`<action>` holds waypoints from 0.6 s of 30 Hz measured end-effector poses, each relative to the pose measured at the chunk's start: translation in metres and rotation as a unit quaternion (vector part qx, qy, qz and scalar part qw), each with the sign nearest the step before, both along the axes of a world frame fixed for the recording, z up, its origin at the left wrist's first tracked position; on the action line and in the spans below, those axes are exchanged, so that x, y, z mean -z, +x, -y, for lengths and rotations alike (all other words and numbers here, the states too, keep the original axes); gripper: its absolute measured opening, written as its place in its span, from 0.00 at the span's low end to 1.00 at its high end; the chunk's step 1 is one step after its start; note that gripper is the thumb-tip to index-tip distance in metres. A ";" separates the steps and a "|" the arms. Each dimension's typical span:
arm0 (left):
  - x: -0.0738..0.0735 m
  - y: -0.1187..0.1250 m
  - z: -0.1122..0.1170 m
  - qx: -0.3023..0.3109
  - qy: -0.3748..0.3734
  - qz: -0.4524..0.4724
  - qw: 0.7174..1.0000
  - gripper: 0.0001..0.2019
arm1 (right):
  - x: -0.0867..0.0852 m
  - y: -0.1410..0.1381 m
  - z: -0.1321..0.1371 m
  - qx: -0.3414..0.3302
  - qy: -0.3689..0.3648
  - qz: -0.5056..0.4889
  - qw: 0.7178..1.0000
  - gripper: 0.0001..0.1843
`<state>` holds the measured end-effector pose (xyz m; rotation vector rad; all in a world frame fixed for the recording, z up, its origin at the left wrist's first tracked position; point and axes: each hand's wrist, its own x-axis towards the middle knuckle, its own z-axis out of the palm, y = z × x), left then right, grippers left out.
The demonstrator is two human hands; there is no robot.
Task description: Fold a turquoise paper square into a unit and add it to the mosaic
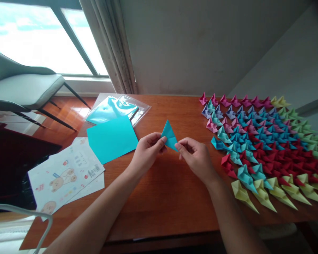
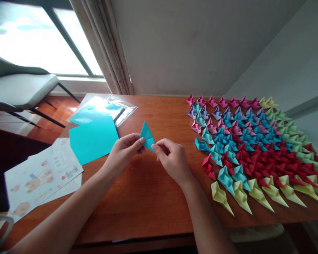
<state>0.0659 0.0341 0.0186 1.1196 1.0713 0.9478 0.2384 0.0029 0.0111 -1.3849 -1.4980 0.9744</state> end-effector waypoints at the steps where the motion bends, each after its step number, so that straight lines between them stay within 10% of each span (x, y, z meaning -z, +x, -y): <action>1: 0.000 0.000 0.000 0.003 -0.010 0.014 1.000 0.12 | -0.001 0.000 0.000 -0.002 -0.003 -0.011 1.000 0.16; 18: -0.001 0.001 0.001 0.049 -0.033 0.029 0.998 0.13 | 0.000 0.001 -0.003 0.007 -0.014 -0.098 0.995 0.11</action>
